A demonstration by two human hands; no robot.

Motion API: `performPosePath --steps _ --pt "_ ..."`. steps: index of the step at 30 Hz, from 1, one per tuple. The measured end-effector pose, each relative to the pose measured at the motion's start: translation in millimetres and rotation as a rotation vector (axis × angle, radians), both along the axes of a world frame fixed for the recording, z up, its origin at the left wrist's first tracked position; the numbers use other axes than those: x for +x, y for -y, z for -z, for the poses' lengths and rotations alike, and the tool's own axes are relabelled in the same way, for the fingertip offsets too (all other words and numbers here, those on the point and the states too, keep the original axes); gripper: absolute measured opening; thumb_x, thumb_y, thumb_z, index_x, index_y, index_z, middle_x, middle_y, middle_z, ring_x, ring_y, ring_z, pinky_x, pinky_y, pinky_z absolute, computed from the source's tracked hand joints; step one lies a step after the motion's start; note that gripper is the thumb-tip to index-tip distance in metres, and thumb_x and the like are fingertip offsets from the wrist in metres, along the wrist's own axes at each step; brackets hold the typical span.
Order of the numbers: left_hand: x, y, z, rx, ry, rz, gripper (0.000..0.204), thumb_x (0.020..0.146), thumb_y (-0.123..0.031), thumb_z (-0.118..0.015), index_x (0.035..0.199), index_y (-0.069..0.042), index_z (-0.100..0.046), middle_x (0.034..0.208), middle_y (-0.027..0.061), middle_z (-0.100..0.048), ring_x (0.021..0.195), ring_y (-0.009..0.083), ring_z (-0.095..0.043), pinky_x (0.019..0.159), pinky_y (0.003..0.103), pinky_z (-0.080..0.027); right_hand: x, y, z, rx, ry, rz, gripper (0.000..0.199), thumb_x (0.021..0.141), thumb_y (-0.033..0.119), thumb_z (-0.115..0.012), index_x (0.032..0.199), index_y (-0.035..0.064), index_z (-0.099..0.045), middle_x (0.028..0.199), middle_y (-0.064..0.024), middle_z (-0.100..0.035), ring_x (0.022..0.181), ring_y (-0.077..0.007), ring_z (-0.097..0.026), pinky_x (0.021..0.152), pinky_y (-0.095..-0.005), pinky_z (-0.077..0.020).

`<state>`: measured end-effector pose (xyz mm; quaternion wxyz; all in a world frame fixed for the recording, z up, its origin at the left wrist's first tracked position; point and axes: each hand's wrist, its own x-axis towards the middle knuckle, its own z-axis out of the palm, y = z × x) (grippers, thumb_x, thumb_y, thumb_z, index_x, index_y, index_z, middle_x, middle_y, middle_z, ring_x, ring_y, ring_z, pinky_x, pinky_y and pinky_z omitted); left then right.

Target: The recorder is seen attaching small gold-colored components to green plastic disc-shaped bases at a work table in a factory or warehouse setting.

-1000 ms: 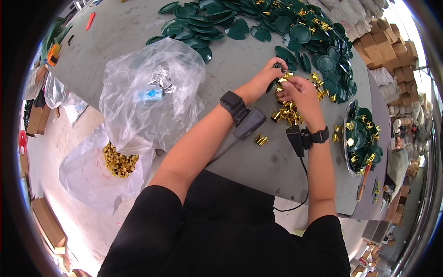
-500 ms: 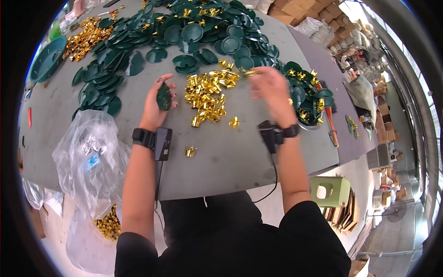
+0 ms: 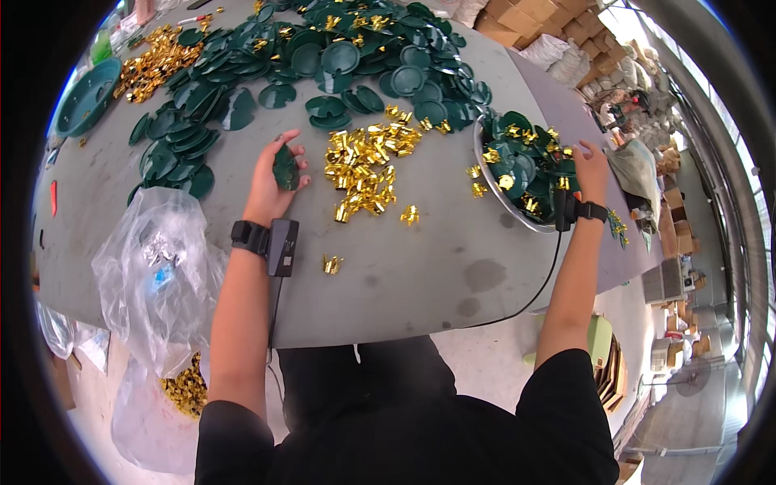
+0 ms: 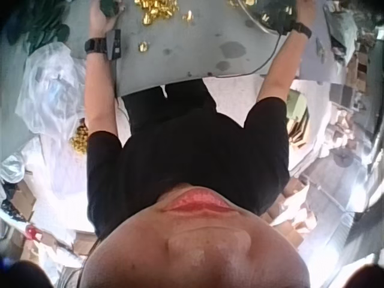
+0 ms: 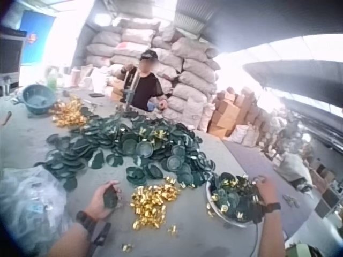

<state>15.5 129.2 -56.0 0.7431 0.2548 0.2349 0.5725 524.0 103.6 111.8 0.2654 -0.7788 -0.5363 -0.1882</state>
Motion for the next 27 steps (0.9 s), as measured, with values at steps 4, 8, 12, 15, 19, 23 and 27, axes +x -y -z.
performPosePath --steps 4,8,12,15,19,23,27 --pt "-2 -6 7 -0.071 0.118 -0.025 0.037 0.086 -0.034 -0.052 0.118 -0.014 -0.051 0.086 0.0006 -0.051 0.077 0.0149 -0.052 0.063 0.033 -0.044 -66 12 2 0.163 0.064 -0.181 0.027 0.079 0.023 -0.063 0.102 0.0093 -0.064 0.079 -0.0079 -0.063 0.068 -0.0235 -0.059 0.065 -0.0335 -0.0464" --pt "3 -6 6 -0.007 0.13 0.017 0.042 0.086 -0.029 -0.054 0.123 -0.011 -0.048 0.09 0.0023 -0.053 0.084 0.0173 -0.053 0.073 0.035 -0.045 -151 17 40 -0.103 -0.487 -0.71 0.024 0.078 0.016 -0.065 0.1 0.0057 -0.063 0.083 -0.003 -0.061 0.065 -0.0115 -0.053 0.06 -0.0236 -0.0429" --pt "0 -7 13 0.066 0.137 0.044 0.045 0.086 -0.027 -0.056 0.126 -0.01 -0.044 0.091 0.0025 -0.053 0.088 0.0177 -0.053 0.077 0.034 -0.045 -213 11 98 -0.521 -0.481 -0.843 0.036 0.077 0.02 -0.068 0.11 0.0077 -0.059 0.09 -0.0031 -0.06 0.068 -0.0119 -0.052 0.065 -0.0265 -0.0452" --pt "0 -6 7 0.072 0.165 0.104 0.047 0.086 -0.029 -0.057 0.126 -0.009 -0.044 0.09 0.0033 -0.053 0.088 0.0177 -0.053 0.077 0.033 -0.046 -232 -6 130 -0.48 -0.567 -0.881 0.035 0.079 0.023 -0.066 0.111 0.0097 -0.06 0.09 -0.0038 -0.06 0.069 -0.0126 -0.051 0.066 -0.0271 -0.0452" --pt "1 -4 2 0.106 0.16 0.186 0.05 0.088 -0.036 -0.054 0.128 -0.008 -0.042 0.094 0.0059 -0.055 0.088 0.0189 -0.055 0.075 0.033 -0.047 -238 -26 140 -0.559 -0.515 -0.81 0.028 0.081 0.021 -0.062 0.105 0.0076 -0.059 0.086 -0.0046 -0.06 0.07 -0.0141 -0.052 0.067 -0.0271 -0.0445" --pt "2 -1 -5 0.136 0.194 0.327 0.057 0.091 -0.044 -0.041 0.135 -0.008 -0.035 0.107 0.012 -0.056 0.088 0.0221 -0.059 0.073 0.035 -0.049 -253 -24 119 -0.52 -0.859 -0.829 0.019 0.086 0.015 -0.057 0.101 0.0037 -0.058 0.081 -0.0034 -0.062 0.068 -0.0097 -0.055 0.06 -0.023 -0.0459" --pt "8 0 -5 0.176 0.164 0.374 0.057 0.091 -0.042 -0.042 0.136 -0.008 -0.032 0.12 0.017 -0.05 0.095 0.0252 -0.058 0.077 0.036 -0.05 -300 -6 104 -0.446 -0.995 -1.049 0.024 0.086 0.012 -0.056 0.109 0.0049 -0.057 0.09 -0.0047 -0.064 0.068 -0.0085 -0.057 0.06 -0.0211 -0.0477"
